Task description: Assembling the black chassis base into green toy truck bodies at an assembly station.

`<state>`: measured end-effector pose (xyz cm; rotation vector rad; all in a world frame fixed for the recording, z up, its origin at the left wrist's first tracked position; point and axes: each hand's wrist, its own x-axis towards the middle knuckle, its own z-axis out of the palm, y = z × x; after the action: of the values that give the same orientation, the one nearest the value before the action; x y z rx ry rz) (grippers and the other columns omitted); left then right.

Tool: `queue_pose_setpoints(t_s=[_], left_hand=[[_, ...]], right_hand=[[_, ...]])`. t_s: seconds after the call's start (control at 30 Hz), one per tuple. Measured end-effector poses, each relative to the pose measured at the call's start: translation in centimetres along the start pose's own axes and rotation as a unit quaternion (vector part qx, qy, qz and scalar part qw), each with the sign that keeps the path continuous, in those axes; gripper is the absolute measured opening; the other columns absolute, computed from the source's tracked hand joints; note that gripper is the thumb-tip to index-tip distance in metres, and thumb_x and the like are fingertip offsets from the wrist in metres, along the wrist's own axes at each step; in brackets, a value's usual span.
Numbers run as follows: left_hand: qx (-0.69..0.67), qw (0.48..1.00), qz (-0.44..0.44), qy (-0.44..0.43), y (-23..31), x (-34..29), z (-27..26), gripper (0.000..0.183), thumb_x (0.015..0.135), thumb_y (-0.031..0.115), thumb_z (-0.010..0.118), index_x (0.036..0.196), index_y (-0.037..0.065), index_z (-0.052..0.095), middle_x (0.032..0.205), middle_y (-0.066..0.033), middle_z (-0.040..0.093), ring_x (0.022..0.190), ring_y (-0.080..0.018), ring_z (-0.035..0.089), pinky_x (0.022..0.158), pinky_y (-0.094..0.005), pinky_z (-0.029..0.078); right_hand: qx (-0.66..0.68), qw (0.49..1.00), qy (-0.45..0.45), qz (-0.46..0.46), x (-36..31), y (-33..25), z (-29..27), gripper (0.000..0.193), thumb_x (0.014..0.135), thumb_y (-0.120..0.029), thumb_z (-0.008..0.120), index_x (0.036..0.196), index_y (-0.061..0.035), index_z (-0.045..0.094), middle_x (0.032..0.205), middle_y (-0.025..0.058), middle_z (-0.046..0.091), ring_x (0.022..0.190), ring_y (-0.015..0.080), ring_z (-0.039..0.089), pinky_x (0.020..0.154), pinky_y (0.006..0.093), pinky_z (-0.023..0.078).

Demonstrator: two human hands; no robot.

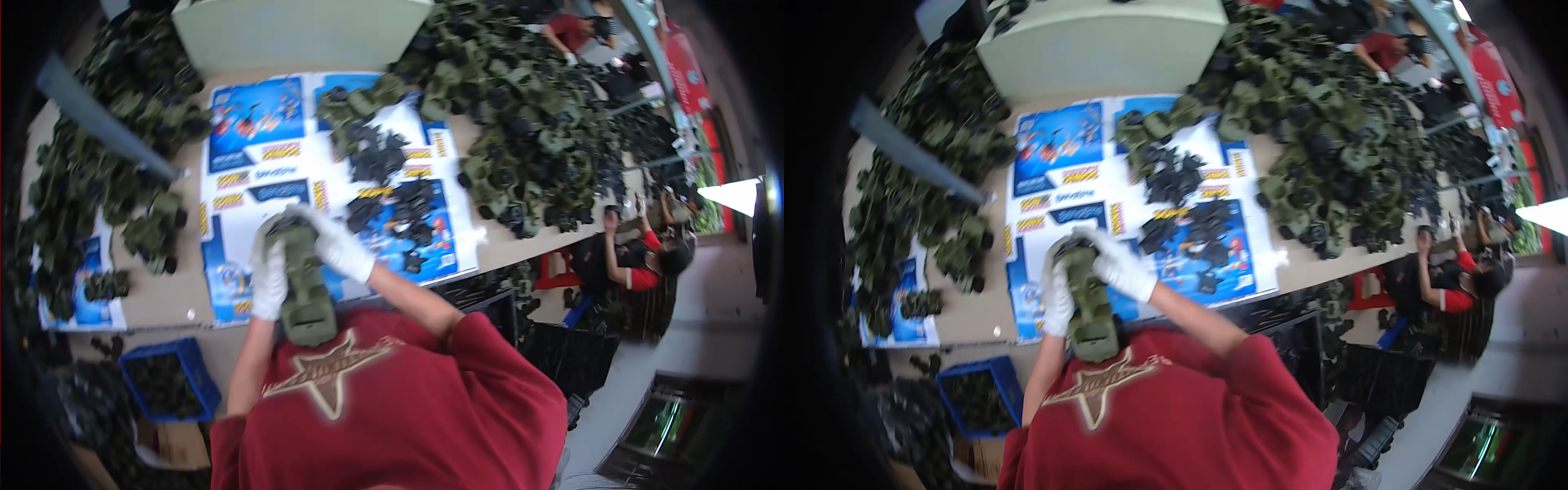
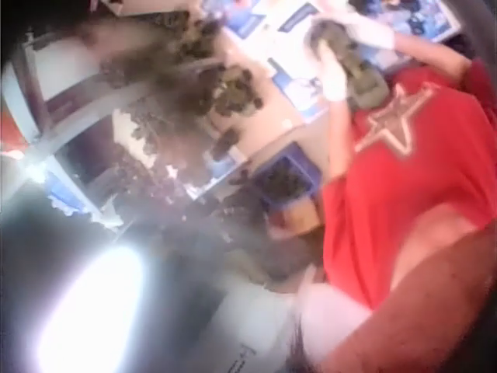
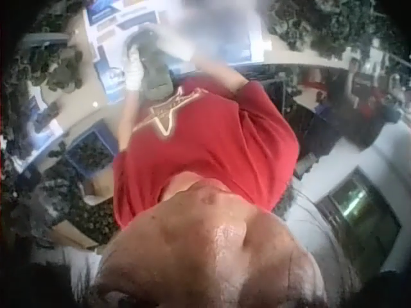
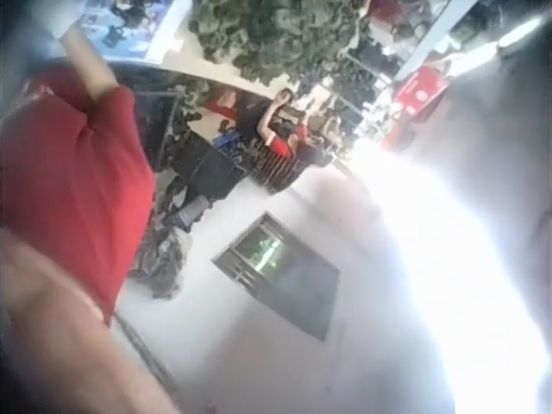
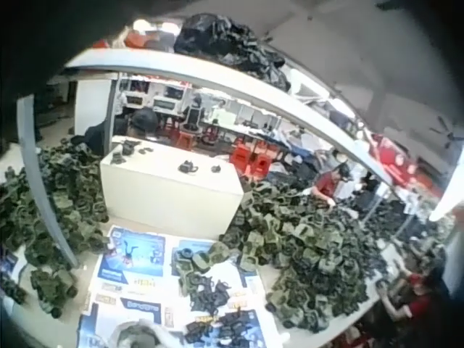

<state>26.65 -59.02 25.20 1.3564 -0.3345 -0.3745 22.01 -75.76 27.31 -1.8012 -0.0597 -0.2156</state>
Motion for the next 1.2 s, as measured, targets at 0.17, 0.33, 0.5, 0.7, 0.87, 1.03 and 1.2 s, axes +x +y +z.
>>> queue_pose_setpoints(t_s=[0.17, 0.33, 0.5, 0.7, 0.87, 1.03, 1.2], left_hand=[[0.045, 0.998, 0.047, -0.011, 2.8, 0.0, 1.4, 0.040, 0.098, 0.026, 0.053, 0.128, 0.000, 0.052, 0.119, -0.0126, 0.061, 0.109, -0.0208, 0.058, 0.094, -0.0330, 0.046], [0.071, 0.996, 0.021, 0.048, 3.4, -1.1, 1.4, 0.030, 0.098, 0.022, 0.049, 0.117, -0.001, 0.057, 0.107, -0.0123, 0.064, 0.099, -0.0190, 0.060, 0.090, -0.0328, 0.047], [0.127, 0.985, -0.010, 0.113, 2.9, 0.6, 0.7, 0.034, 0.101, 0.027, 0.047, 0.117, -0.001, 0.058, 0.109, -0.0125, 0.064, 0.100, -0.0205, 0.059, 0.092, -0.0332, 0.045], [0.224, 0.966, -0.093, 0.093, 2.1, 2.9, -0.1, 0.056, 0.101, 0.042, 0.049, 0.138, -0.001, 0.045, 0.133, -0.0195, 0.052, 0.121, -0.0284, 0.052, 0.103, -0.0358, 0.040], [0.341, 0.931, -0.020, 0.129, -5.7, 3.5, -3.3, 0.068, 0.093, 0.049, 0.059, 0.140, 0.001, 0.044, 0.142, -0.0180, 0.044, 0.136, -0.0338, 0.037, 0.109, -0.0420, 0.033], [0.674, 0.721, 0.127, 0.099, -9.3, 2.2, -6.0, 0.061, 0.081, 0.046, 0.071, 0.124, 0.006, 0.055, 0.134, -0.0144, 0.051, 0.134, -0.0338, 0.038, 0.108, -0.0536, 0.030], [0.656, 0.738, 0.120, 0.103, -7.9, 2.7, -4.9, 0.049, 0.083, 0.041, 0.068, 0.119, 0.009, 0.057, 0.129, -0.0128, 0.054, 0.130, -0.0334, 0.042, 0.107, -0.0526, 0.030]], right_hand=[[-0.076, 0.989, 0.115, -0.054, -0.5, -2.6, 1.5, 0.049, 0.083, -0.024, 0.065, 0.125, -0.0025, 0.052, 0.112, 0.0177, 0.062, 0.103, 0.0352, 0.061, 0.092, 0.0412, 0.047], [-0.056, 0.986, 0.129, -0.091, -0.7, -3.7, 2.4, 0.031, 0.085, -0.016, 0.059, 0.112, -0.0021, 0.057, 0.103, 0.0167, 0.063, 0.095, 0.0348, 0.061, 0.086, 0.0405, 0.048], [0.035, 0.989, 0.081, 0.117, 0.0, -0.4, 3.3, 0.066, 0.091, -0.033, 0.065, 0.141, -0.0006, 0.037, 0.133, 0.0204, 0.052, 0.120, 0.0298, 0.055, 0.097, 0.0387, 0.046], [0.504, 0.764, -0.132, 0.381, -3.5, -1.2, -0.4, 0.061, 0.096, -0.038, 0.060, 0.144, -0.0079, 0.039, 0.140, 0.0142, 0.050, 0.125, 0.0254, 0.054, 0.100, 0.0448, 0.047], [0.400, 0.832, 0.108, 0.369, -2.7, -5.0, -10.5, 0.041, 0.094, -0.041, 0.058, 0.126, -0.0152, 0.056, 0.124, 0.0062, 0.062, 0.111, 0.0209, 0.062, 0.087, 0.0443, 0.052], [0.468, 0.820, 0.325, -0.050, 1.3, -8.1, -29.0, 0.076, 0.089, -0.050, 0.065, 0.138, 0.0012, 0.038, 0.138, 0.0203, 0.048, 0.126, 0.0332, 0.050, 0.102, 0.0439, 0.049], [0.253, 0.885, 0.386, 0.056, 6.4, -2.1, -30.6, 0.046, 0.097, -0.034, 0.059, 0.130, -0.0024, 0.052, 0.128, 0.0153, 0.057, 0.112, 0.0295, 0.058, 0.090, 0.0411, 0.051]])
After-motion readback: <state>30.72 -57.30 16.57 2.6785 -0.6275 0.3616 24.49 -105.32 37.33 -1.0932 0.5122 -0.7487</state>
